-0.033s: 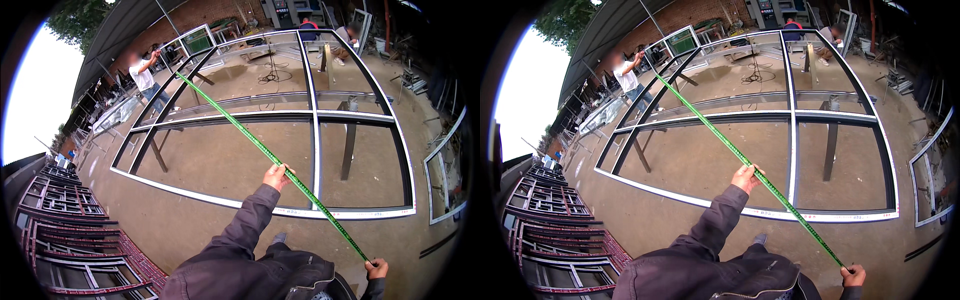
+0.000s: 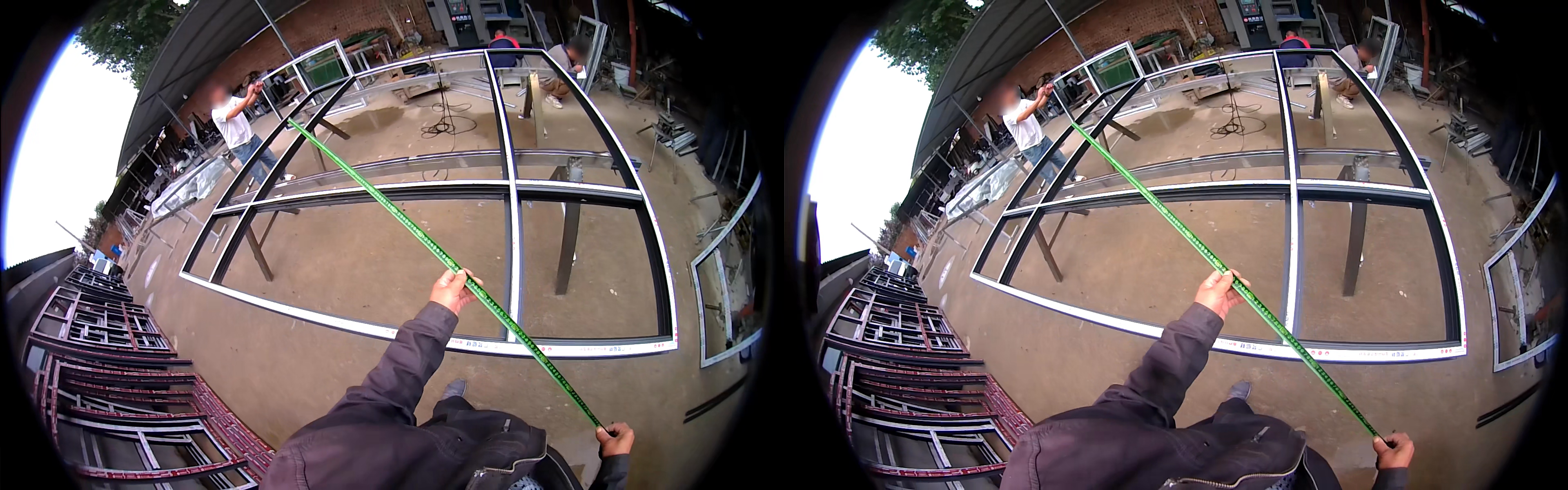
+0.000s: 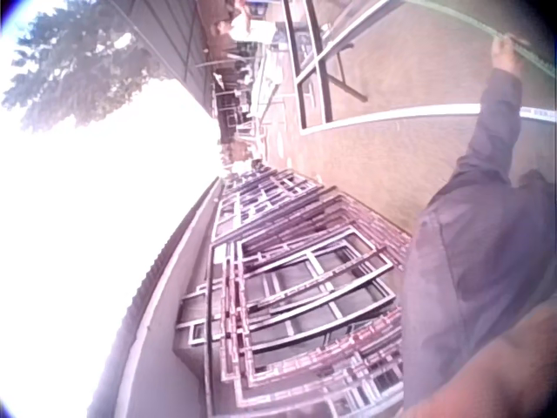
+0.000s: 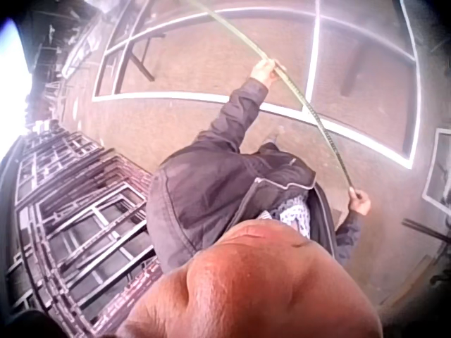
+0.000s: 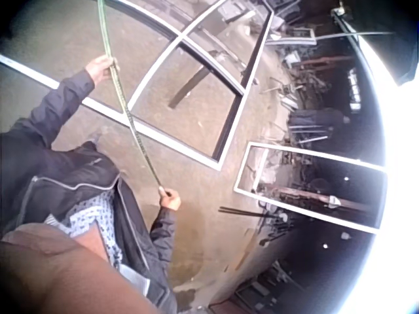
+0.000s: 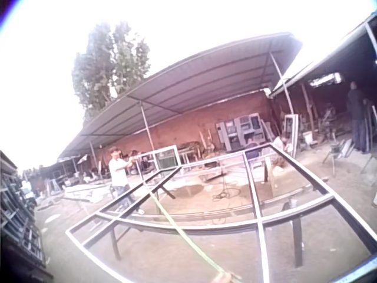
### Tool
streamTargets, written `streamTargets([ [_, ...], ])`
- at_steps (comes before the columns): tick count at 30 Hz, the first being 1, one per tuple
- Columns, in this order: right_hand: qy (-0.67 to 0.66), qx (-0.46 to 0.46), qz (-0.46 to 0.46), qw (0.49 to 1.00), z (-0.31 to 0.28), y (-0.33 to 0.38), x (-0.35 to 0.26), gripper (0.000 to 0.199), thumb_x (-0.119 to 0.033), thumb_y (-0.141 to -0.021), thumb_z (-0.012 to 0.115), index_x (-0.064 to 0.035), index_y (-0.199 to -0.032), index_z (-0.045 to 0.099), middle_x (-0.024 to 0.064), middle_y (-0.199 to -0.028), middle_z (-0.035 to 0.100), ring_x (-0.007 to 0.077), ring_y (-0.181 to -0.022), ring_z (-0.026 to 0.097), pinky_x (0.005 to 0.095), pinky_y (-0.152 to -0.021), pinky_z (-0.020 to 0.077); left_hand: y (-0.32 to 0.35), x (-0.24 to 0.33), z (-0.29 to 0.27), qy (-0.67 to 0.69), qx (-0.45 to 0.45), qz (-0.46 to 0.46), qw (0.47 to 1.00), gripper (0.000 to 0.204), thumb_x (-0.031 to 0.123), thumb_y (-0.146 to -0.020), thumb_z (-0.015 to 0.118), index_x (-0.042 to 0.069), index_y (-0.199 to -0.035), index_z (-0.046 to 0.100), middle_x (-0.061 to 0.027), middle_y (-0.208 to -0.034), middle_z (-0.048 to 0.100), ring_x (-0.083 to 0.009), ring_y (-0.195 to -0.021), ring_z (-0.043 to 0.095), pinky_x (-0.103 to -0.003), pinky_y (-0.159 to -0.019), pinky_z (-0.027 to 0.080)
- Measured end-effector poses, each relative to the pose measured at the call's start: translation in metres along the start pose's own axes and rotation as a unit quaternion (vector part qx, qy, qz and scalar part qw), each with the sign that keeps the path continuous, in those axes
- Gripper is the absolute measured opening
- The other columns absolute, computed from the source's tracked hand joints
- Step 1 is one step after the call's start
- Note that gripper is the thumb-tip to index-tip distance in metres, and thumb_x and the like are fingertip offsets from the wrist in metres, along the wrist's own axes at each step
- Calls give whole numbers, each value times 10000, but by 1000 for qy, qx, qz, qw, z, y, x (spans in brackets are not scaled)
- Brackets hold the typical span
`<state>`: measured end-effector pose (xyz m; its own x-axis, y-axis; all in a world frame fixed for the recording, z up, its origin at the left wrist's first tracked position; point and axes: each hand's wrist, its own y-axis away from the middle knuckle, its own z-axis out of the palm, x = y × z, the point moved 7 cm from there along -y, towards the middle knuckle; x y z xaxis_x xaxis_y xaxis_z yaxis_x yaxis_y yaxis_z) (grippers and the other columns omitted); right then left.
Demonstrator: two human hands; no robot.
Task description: The person uses a green flexible tape measure to measure the dimensions of a large metal window frame and several long metal bars. They measure the frame's width and height, then measure and mark the metal bars on the floor before placing them aside.
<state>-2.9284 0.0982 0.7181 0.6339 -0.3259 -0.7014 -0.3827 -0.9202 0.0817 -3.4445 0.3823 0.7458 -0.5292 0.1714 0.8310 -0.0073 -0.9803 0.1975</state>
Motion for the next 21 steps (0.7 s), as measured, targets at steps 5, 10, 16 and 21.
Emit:
streamTargets([
  [5, 18, 3, -6, 1000, -26, 1, 9, 261, -119, -603, 822, 40, -671, 627, 142, -682, 595, 267, -638, 576, 393, -618, 461, 17, -18, 13, -8, 7, -3, 1000, 173, 255, -1012, 487, 94, -1020, 549, -111, -945, 680, -223, -862, 672, -375, -759, 566],
  [10, 9, 17, -6, 1000, -27, -2, 14, 262, -113, -598, 826, 44, -666, 628, 148, -685, 597, 272, -654, 588, 398, -637, 471, 22, -10, 19, -2, 1, -13, 1000, 173, 252, -1012, 491, 92, -1026, 554, -105, -965, 671, -213, -890, 664, -379, -793, 561],
  [16, 7, 24, 4, 1000, -9, 0, -1, 264, -122, -610, 830, 45, -677, 637, 155, -699, 605, 267, -682, 607, 388, -648, 480, 11, -1, 7, 2, -2, 0, 1000, 182, 273, -1007, 500, 102, -1026, 558, -106, -959, 690, -209, -851, 678, -358, -748, 565],
  [21, 9, -9, 46, 999, 9, -15, -28, 245, -108, -619, 825, 44, -675, 640, 149, -699, 601, 256, -661, 597, 387, -625, 471, 1, 15, -13, -11, 6, -4, 1000, 171, 246, -1010, 495, 89, -1027, 562, -106, -963, 676, -206, -889, 668, -378, -785, 564],
])
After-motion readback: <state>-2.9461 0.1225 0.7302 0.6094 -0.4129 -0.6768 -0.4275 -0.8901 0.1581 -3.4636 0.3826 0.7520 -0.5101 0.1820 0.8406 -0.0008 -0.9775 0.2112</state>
